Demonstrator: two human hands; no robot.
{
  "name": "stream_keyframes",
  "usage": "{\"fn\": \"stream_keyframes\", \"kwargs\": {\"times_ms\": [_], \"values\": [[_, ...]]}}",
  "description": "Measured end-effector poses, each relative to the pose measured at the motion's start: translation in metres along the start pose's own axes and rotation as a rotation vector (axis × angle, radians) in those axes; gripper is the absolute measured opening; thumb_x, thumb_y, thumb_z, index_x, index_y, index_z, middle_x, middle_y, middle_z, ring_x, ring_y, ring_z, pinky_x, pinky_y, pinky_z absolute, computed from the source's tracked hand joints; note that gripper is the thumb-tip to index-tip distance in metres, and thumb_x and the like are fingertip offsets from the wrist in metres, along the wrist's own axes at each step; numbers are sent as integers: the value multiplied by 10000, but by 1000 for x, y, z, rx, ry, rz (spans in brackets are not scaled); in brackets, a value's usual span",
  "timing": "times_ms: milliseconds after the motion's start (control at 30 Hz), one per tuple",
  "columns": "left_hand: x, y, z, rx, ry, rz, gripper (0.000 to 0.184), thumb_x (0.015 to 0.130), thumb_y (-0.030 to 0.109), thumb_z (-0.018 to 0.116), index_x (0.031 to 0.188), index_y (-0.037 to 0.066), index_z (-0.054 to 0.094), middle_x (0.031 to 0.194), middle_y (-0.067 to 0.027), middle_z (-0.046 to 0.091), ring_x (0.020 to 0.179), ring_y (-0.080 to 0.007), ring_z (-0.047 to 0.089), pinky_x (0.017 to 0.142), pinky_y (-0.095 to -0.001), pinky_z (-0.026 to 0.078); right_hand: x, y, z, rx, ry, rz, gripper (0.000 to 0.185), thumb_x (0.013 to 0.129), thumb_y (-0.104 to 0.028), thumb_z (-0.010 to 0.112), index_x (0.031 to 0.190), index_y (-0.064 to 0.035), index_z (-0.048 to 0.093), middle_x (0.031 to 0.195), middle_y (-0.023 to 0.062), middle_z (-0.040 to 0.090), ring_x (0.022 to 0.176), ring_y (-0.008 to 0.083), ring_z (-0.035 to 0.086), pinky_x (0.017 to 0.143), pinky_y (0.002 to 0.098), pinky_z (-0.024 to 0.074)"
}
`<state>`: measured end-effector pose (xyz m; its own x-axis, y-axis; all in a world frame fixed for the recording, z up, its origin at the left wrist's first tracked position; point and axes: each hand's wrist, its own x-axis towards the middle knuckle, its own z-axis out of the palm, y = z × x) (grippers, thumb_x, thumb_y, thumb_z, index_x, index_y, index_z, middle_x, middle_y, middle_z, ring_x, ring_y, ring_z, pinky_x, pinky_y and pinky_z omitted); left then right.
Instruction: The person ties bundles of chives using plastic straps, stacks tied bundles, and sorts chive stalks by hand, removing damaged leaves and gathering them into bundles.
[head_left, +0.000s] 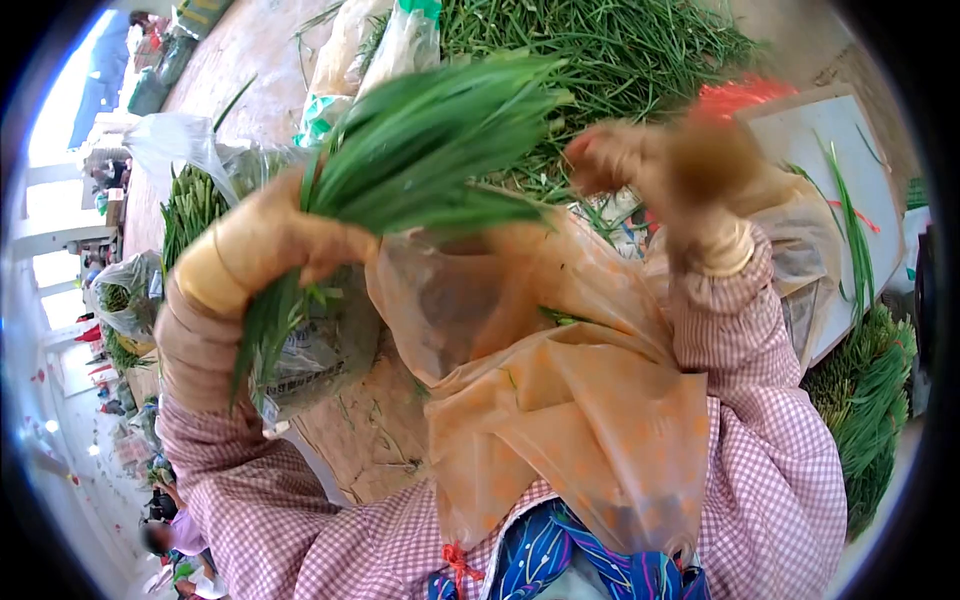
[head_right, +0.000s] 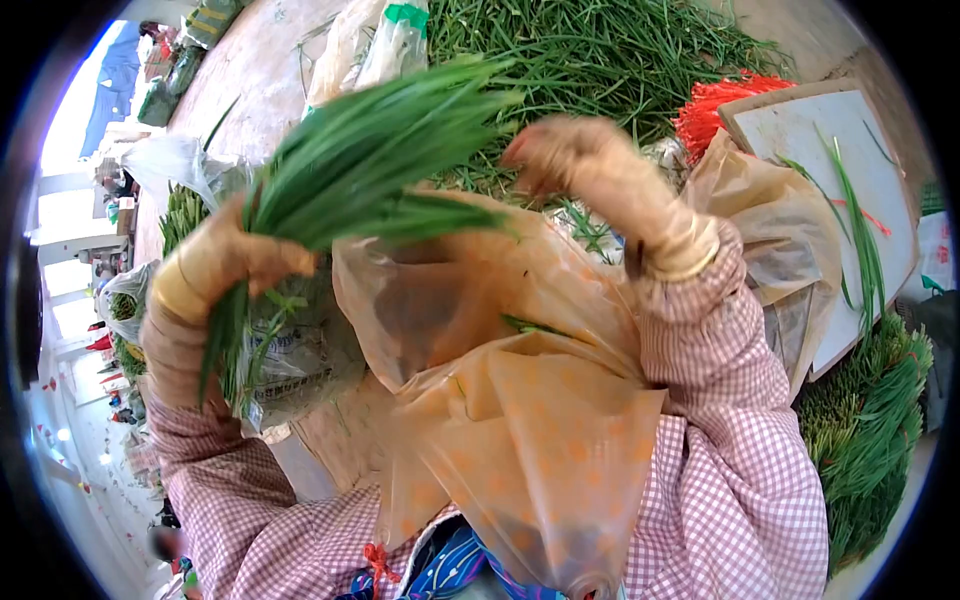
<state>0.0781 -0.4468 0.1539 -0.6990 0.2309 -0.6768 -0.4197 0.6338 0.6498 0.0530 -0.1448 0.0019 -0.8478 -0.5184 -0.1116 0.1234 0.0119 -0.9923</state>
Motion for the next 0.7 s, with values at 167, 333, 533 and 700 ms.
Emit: {"fn": "stream_keyframes", "kwargs": {"times_ms": [167,333,533,700], "values": [[22,34,-1,374,175,426,517,736,100,712,1196,-16,507,779,-57,637,586,-159,570,540,-288,466,2,48,57,379,-445,270,492,973,-442,429,1142,-3,573,1013,128,654,854,197,638,774,324,531],[-3,-8,59,949,397,309,914,676,-47,572,1481,104,167,943,-256,641,786,-421,636,676,-449,523,54,130,99,1133,-114,455,643,955,-533,376,1328,-11,420,1184,194,584,1035,305,602,893,404,504],[-31,-114,136,971,538,4,931,684,12,639,1481,75,162,858,-162,629,696,-358,629,565,-433,491,65,130,91,1395,-226,178,725,921,-581,408,1380,-24,345,1226,205,555,1087,301,579,934,443,479],[-35,-149,158,852,689,120,956,672,36,695,1478,77,182,863,-146,611,735,-352,621,598,-426,491,62,92,83,1472,-394,91,786,889,-625,434,1413,-50,328,1270,212,528,1143,303,551,994,493,436]]}}
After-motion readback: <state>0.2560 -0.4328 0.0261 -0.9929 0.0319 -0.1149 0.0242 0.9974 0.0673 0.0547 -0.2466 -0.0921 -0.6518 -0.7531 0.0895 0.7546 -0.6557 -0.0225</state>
